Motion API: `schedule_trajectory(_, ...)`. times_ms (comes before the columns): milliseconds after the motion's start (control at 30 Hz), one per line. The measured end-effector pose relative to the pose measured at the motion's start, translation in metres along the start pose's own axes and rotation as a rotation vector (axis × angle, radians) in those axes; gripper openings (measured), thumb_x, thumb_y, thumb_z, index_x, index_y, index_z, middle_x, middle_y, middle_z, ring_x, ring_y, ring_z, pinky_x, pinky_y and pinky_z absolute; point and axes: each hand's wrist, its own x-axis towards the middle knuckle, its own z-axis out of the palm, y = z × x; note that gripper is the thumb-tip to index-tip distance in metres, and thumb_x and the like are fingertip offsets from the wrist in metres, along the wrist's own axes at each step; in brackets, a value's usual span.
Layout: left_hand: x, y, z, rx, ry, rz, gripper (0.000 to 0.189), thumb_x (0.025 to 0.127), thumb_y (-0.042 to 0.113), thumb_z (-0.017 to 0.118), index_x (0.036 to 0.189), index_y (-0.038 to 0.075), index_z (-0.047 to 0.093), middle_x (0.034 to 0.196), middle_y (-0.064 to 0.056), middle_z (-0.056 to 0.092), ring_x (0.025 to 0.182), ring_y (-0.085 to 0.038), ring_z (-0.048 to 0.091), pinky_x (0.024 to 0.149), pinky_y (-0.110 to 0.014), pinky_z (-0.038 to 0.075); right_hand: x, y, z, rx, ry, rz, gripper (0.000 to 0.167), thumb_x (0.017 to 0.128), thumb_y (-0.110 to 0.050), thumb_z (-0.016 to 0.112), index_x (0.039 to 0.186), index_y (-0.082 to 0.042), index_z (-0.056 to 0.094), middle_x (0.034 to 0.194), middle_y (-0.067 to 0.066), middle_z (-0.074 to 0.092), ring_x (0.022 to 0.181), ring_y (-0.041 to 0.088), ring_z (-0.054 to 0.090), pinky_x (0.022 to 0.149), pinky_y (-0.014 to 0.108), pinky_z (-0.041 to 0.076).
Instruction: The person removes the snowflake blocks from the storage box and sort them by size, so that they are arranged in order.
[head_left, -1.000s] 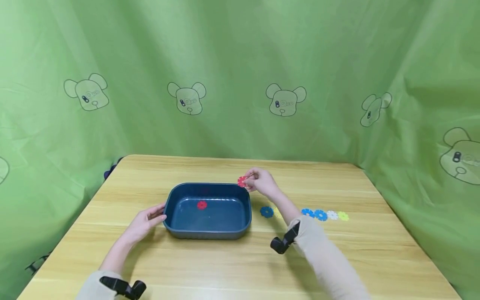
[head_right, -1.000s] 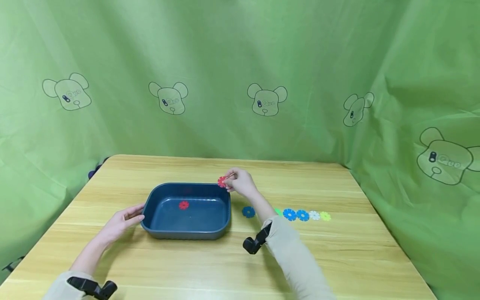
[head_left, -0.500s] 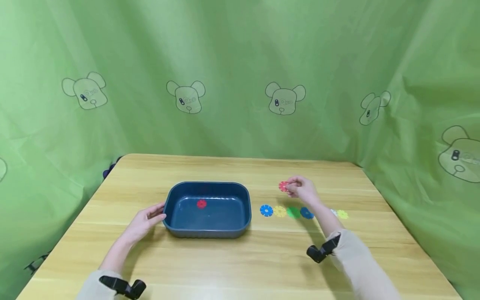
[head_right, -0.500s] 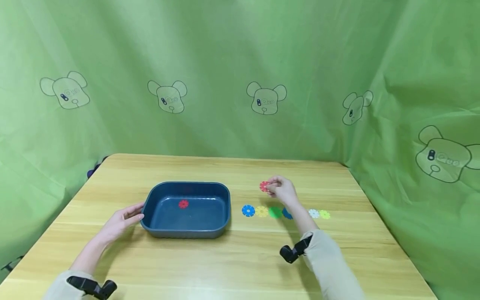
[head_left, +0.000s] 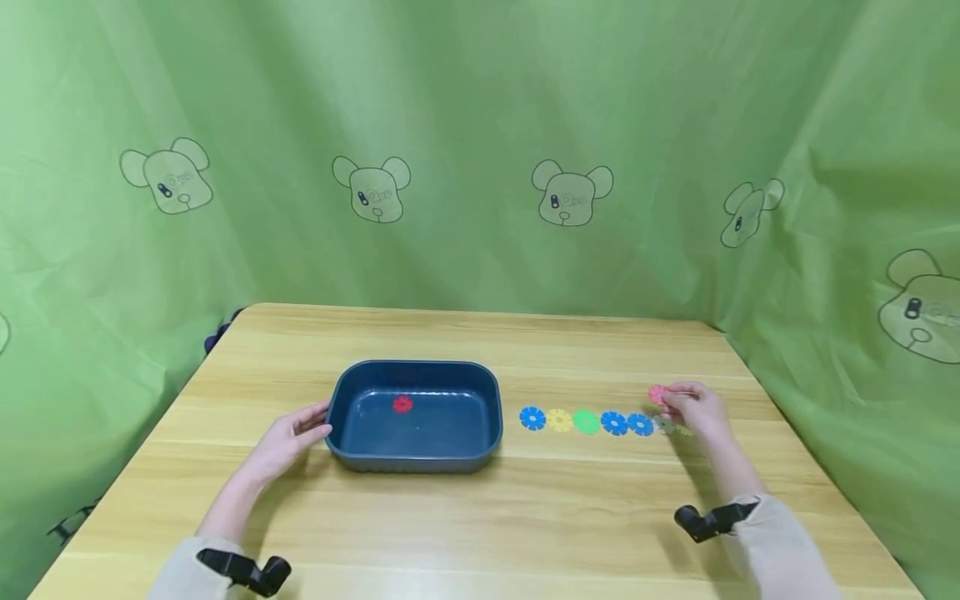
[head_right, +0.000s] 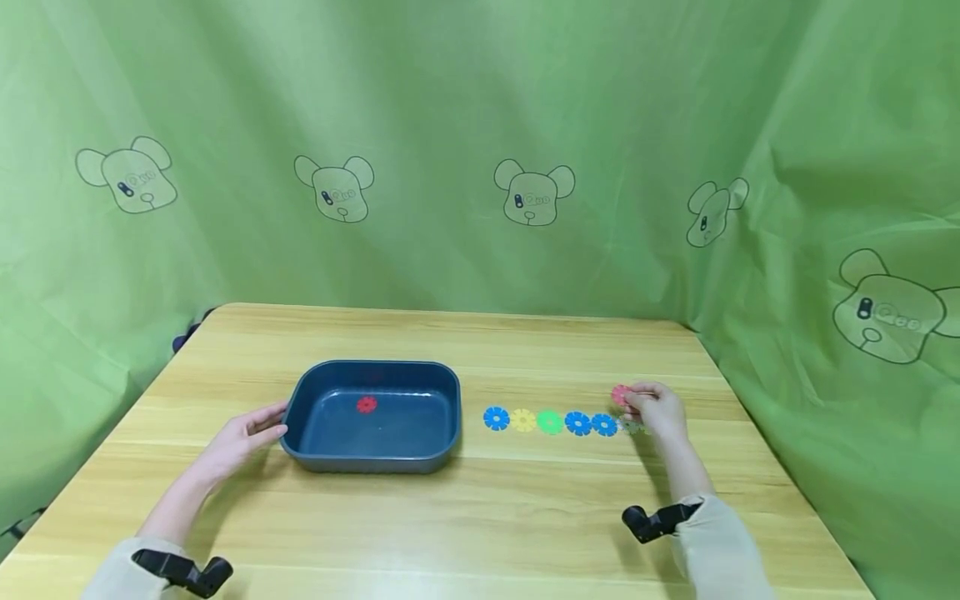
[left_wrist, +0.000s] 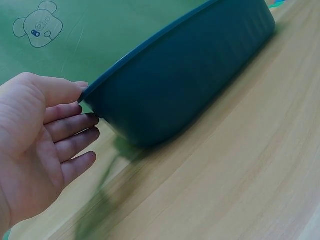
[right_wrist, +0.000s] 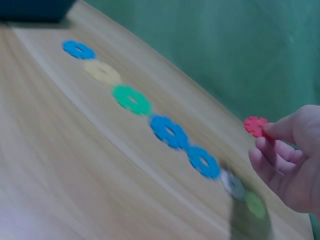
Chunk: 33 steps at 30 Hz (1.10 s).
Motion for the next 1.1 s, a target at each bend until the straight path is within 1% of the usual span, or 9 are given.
schedule_trajectory(167,-0.002,0.0,-0.001,0.0,-0.001,-0.003,0.052,0.094,0.011,0.053,0.135,-0.015,0.034,0.134,-0.031,0.041,0.124,-0.04,0.04,0.1,-0.039,0.038,-0.007,0.004,-0.017,-0.031,0.124,0.066,0.023,0.087,-0.002,0.059,0.105,0.009,0.049,0.068,-0.008,0.061,0.06,0.005,0.061,0.057,0.022,0.054)
schedule_trajectory(233,-0.002,0.0,-0.002,0.0,0.007,-0.009,0.052,0.094,0.011,0.053,0.135,-0.014,0.034,0.133,-0.031,0.042,0.124,-0.04,0.041,0.099,-0.035,0.04,-0.009,0.008,-0.024,-0.035,0.159,0.098,0.022,0.087,-0.002,0.059,0.104,0.008,0.051,0.066,-0.008,0.061,0.059,0.005,0.061,0.056,0.022,0.054)
schedule_trajectory(300,-0.002,-0.001,-0.002,0.003,0.009,-0.008,0.052,0.094,0.011,0.053,0.135,-0.014,0.034,0.133,-0.031,0.042,0.124,-0.04,0.041,0.098,-0.032,0.04,-0.01,0.012,-0.03,-0.08,0.191,0.122,0.021,0.087,-0.004,0.06,0.104,0.006,0.053,0.065,-0.009,0.06,0.058,0.004,0.06,0.056,0.021,0.054)
schedule_trajectory(400,-0.001,-0.002,-0.001,-0.004,0.013,-0.011,0.051,0.094,0.011,0.054,0.135,-0.013,0.035,0.133,-0.03,0.043,0.124,-0.039,0.041,0.099,-0.031,0.039,-0.012,0.017,-0.041,-0.118,0.233,0.142,0.018,0.086,-0.004,0.06,0.101,0.006,0.055,0.063,-0.009,0.059,0.055,0.005,0.059,0.054,0.023,0.054)
schedule_trajectory(600,0.001,-0.003,0.0,-0.006,0.007,-0.006,0.051,0.094,0.011,0.053,0.135,-0.014,0.034,0.134,-0.031,0.042,0.124,-0.04,0.04,0.102,-0.043,0.035,-0.018,0.025,-0.054,-0.168,0.25,0.188,0.013,0.085,-0.002,0.058,0.095,0.007,0.056,0.061,-0.006,0.058,0.052,0.006,0.058,0.05,0.025,0.054)
schedule_trajectory(733,0.001,-0.003,0.001,-0.004,0.01,-0.002,0.051,0.094,0.011,0.053,0.135,-0.014,0.035,0.133,-0.031,0.042,0.124,-0.04,0.04,0.101,-0.038,0.037,-0.018,0.029,-0.055,-0.256,0.265,0.184,0.017,0.084,-0.005,0.059,0.094,0.009,0.059,0.059,-0.007,0.058,0.052,0.004,0.057,0.048,0.023,0.052)
schedule_trajectory(867,0.001,-0.003,0.0,-0.004,0.006,-0.001,0.051,0.094,0.01,0.053,0.135,-0.014,0.034,0.133,-0.031,0.042,0.124,-0.04,0.04,0.099,-0.033,0.039,-0.015,0.03,-0.054,-0.361,0.282,0.162,0.027,0.084,-0.008,0.06,0.099,0.014,0.059,0.058,-0.008,0.059,0.052,0.003,0.055,0.046,0.022,0.05)
schedule_trajectory(1000,0.001,-0.004,0.001,-0.003,0.006,-0.002,0.052,0.094,0.01,0.053,0.135,-0.014,0.034,0.133,-0.031,0.042,0.124,-0.04,0.04,0.098,-0.03,0.04,-0.015,0.031,-0.052,-0.427,0.301,0.16,0.032,0.085,-0.01,0.059,0.104,0.016,0.057,0.058,-0.007,0.059,0.052,0.004,0.053,0.046,0.022,0.049)
schedule_trajectory(1100,0.001,-0.004,0.001,-0.004,0.006,-0.003,0.052,0.094,0.01,0.053,0.135,-0.014,0.034,0.133,-0.031,0.042,0.124,-0.04,0.04,0.099,-0.032,0.039,-0.015,0.032,-0.052,-0.464,0.306,0.16,0.033,0.086,-0.011,0.058,0.106,0.015,0.057,0.061,-0.006,0.059,0.053,0.005,0.053,0.047,0.022,0.049)
